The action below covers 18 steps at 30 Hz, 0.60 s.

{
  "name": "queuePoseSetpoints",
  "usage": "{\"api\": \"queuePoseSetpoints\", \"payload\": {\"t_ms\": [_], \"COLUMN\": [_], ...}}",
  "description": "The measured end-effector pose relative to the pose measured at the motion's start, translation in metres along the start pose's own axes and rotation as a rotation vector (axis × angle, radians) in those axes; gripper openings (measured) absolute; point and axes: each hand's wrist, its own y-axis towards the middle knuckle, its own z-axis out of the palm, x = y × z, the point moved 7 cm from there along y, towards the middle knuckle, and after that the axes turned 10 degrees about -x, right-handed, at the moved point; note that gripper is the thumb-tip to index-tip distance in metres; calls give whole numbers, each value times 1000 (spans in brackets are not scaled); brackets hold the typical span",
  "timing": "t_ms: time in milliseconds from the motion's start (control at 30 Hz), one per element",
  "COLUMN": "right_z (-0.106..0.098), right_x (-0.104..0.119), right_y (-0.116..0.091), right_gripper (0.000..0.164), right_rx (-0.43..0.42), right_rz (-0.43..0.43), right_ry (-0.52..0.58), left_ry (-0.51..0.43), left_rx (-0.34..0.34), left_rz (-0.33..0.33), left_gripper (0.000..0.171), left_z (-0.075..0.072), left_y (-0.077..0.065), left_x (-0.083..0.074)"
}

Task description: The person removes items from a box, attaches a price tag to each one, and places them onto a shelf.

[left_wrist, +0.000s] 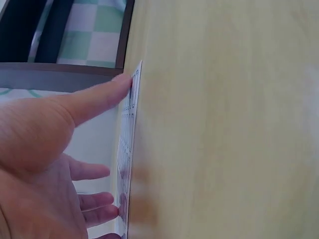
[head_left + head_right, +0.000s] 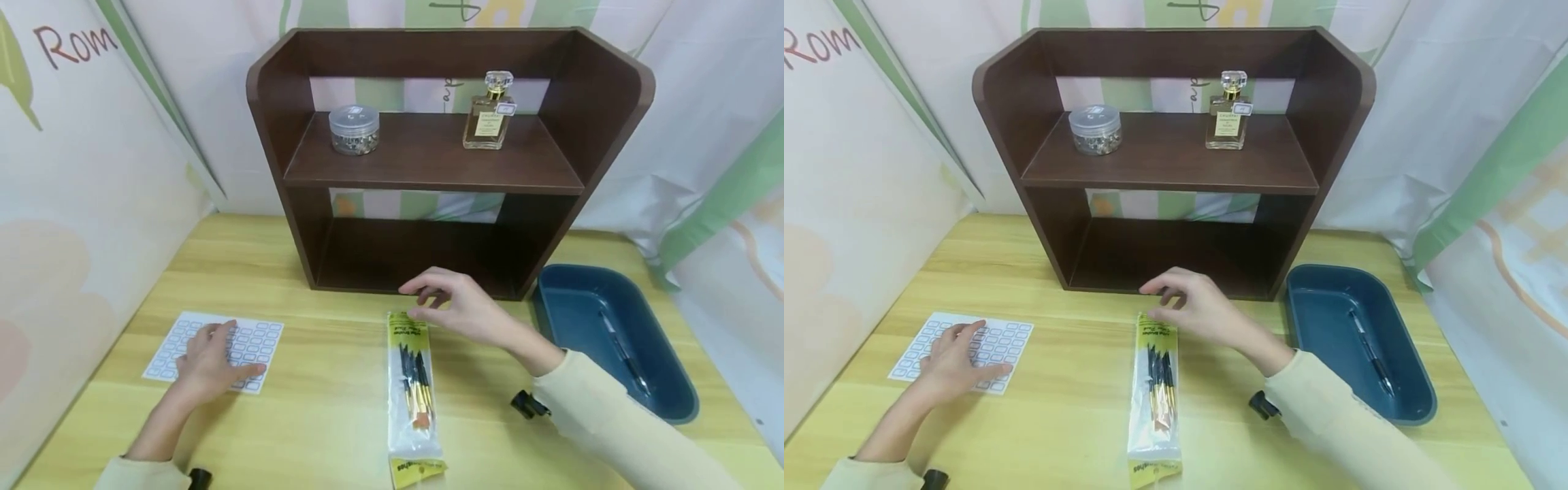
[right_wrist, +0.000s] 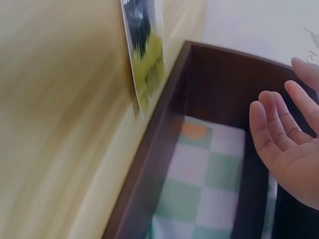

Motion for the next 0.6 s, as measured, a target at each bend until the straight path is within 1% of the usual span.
{"api": "queuePoseSetpoints", "payload": {"t_ms": [133,300,433,600], "right_z": [24,49,63,76], "right_x": [-3,-4,-5,-5], "right_y": [9,19,28,37], "right_gripper": [29,28,28,27], "right_rx": [47,111,133,153], "right_rz": [14,13,2,-25], "right_ry": [41,42,44,44], "left_ry": [17,9,-26,-87], "left_rx": [9,15,9,-19], "left_rz": [37,71,94,137], "left_gripper": [103,97,92,90], "left_z": [3,4,4,0], "left_y": [-1,-4,-4,1], "left_x": [0,-3,-7,-14]}}
